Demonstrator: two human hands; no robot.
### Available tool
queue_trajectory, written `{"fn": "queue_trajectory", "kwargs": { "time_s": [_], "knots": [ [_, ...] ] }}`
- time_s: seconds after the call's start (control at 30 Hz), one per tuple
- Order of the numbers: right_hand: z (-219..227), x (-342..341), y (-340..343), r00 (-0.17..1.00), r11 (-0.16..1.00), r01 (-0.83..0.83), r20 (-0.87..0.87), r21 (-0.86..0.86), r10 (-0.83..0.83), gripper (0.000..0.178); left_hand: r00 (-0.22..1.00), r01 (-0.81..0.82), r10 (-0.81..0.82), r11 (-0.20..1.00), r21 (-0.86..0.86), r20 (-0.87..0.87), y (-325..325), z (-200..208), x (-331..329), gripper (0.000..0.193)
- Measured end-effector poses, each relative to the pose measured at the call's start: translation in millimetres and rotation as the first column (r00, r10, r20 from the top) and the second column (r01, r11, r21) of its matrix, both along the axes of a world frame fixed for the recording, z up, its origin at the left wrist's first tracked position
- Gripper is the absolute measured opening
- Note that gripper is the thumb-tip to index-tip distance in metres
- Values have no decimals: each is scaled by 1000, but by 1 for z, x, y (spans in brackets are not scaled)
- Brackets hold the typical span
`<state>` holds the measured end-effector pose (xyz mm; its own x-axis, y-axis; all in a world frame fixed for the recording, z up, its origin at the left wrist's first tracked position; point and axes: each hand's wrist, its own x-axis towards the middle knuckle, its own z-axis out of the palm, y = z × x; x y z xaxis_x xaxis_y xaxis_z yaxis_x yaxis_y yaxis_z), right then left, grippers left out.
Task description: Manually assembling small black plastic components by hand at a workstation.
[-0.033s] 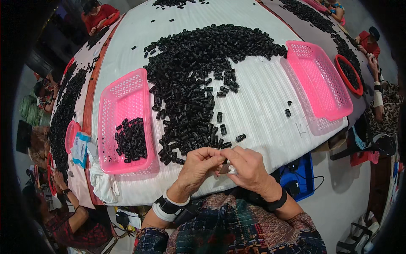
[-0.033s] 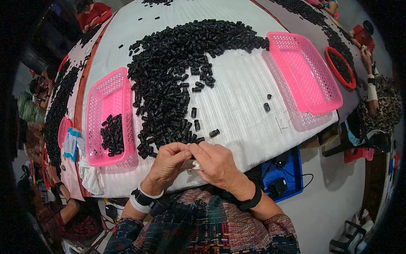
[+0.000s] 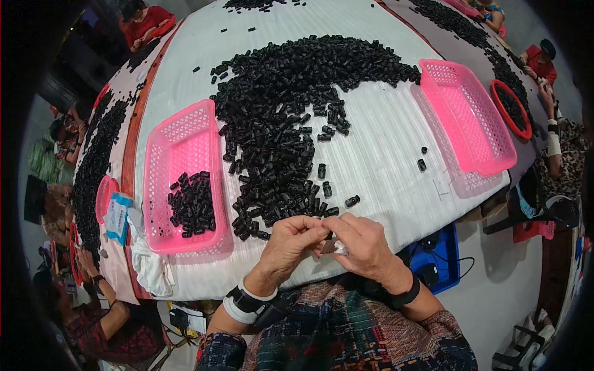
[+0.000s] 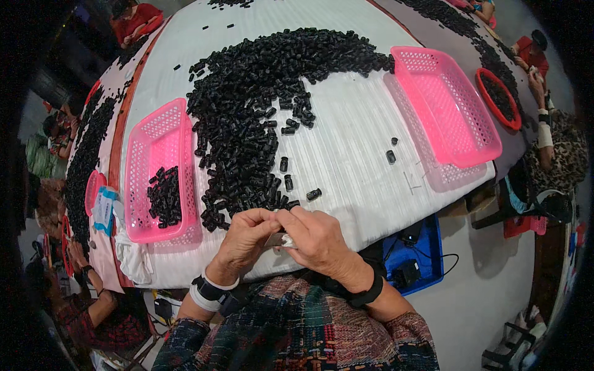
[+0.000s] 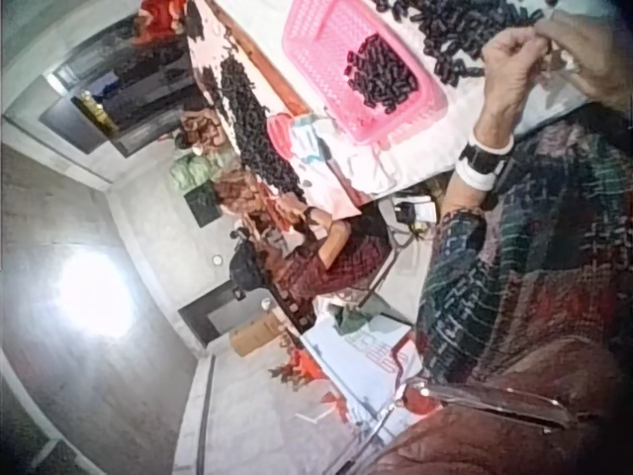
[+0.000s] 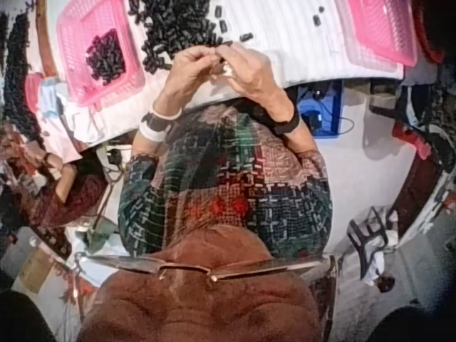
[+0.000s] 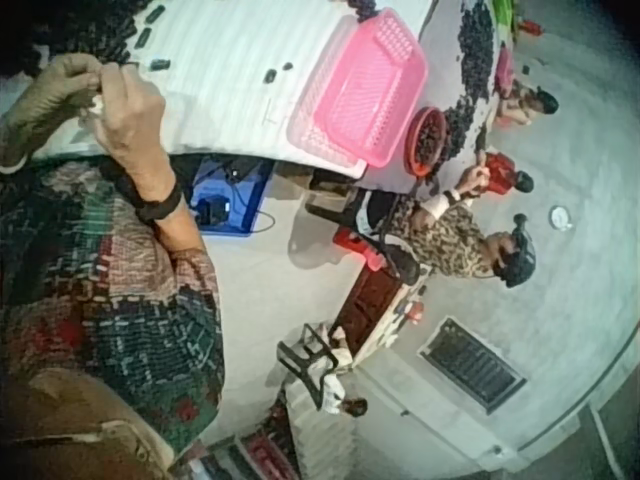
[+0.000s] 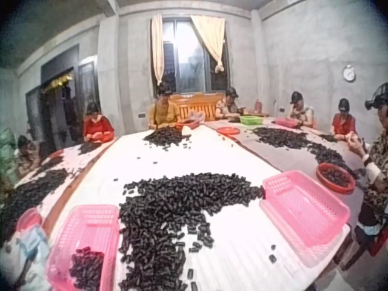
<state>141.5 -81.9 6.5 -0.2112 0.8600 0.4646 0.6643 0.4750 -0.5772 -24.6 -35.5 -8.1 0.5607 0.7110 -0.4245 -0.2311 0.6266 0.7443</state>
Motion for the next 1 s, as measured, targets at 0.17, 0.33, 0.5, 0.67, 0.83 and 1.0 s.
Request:
{"fn": "queue_trajectory", "kwargs": {
  "time_s": [0.17,0.33,0.5,0.67,0.83,1.0],
  "knots": [
    [-5,0,6,995,997,-77,-62,-5,77,58,999,36,-36,999,-4,27,4,-1,-5,15],
    [-16,-5,8,967,999,20,-253,36,-10,57,993,26,-13,993,-116,119,7,2,-3,16],
    [-20,-11,9,972,990,75,-231,122,-45,49,987,-9,33,988,-152,159,7,1,-2,16],
    [-24,-15,11,981,956,103,-187,274,-52,42,975,-14,44,990,-138,217,7,-5,-6,14],
    [-25,-17,11,984,947,96,-171,307,-44,36,974,-59,87,988,-140,207,6,-9,-7,15],
    [-25,-18,13,983,947,93,-178,308,-38,27,963,-70,110,984,-163,247,6,-13,-8,14]
  ]
}}
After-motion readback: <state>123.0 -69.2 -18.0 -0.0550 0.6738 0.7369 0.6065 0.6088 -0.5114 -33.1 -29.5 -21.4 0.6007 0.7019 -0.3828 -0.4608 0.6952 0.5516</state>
